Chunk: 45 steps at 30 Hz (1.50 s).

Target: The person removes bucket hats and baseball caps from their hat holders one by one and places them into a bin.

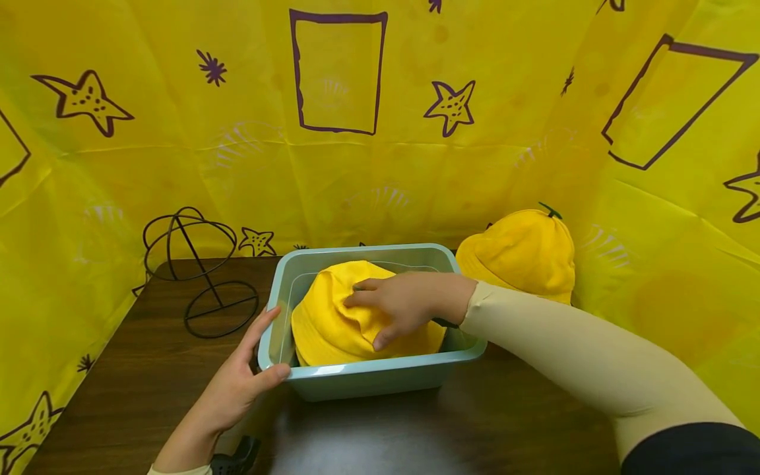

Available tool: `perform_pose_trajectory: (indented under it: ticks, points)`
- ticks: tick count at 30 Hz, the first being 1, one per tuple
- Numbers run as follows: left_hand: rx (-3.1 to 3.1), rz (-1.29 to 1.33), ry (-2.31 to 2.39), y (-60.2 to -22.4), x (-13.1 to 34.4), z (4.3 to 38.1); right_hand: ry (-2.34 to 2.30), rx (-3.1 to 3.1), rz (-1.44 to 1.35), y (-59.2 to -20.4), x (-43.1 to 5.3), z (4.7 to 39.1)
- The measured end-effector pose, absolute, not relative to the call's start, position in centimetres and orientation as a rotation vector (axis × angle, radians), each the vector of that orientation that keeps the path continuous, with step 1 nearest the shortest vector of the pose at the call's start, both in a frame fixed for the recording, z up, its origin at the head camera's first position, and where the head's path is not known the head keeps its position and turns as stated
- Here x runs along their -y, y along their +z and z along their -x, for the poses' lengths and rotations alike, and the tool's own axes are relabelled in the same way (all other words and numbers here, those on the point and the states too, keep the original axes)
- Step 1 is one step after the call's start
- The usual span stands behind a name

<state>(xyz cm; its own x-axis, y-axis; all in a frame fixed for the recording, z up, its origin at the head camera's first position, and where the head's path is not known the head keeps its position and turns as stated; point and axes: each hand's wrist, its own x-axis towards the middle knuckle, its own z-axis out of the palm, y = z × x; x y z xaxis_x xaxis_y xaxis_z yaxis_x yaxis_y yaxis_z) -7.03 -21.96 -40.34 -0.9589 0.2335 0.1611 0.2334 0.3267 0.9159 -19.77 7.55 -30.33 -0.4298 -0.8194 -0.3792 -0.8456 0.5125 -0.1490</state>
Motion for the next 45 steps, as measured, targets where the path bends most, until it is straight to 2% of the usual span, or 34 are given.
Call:
perform_pose_trajectory:
  ticks: [4,13,24,45]
  points:
    - [-2.528,-0.464,1.79,-40.3,21.9,7.1,0.173,-2.34,1.296,-31.2,-7.1,19.4]
    - [-2.532,-0.447,1.784,-40.4,22.0,7.1,0.331,-2.325,1.329,-32.5,-6.2,19.2]
    - [-2.457,-0.457,1.847,-40.5,21.9,7.3,0.415,-2.295,1.262,-35.9,-5.5,20.0]
    - [-2.503,-0.469,1.825,-40.5,22.0,7.4,0.551,-2.236,1.114,-38.6,-4.4,20.0]
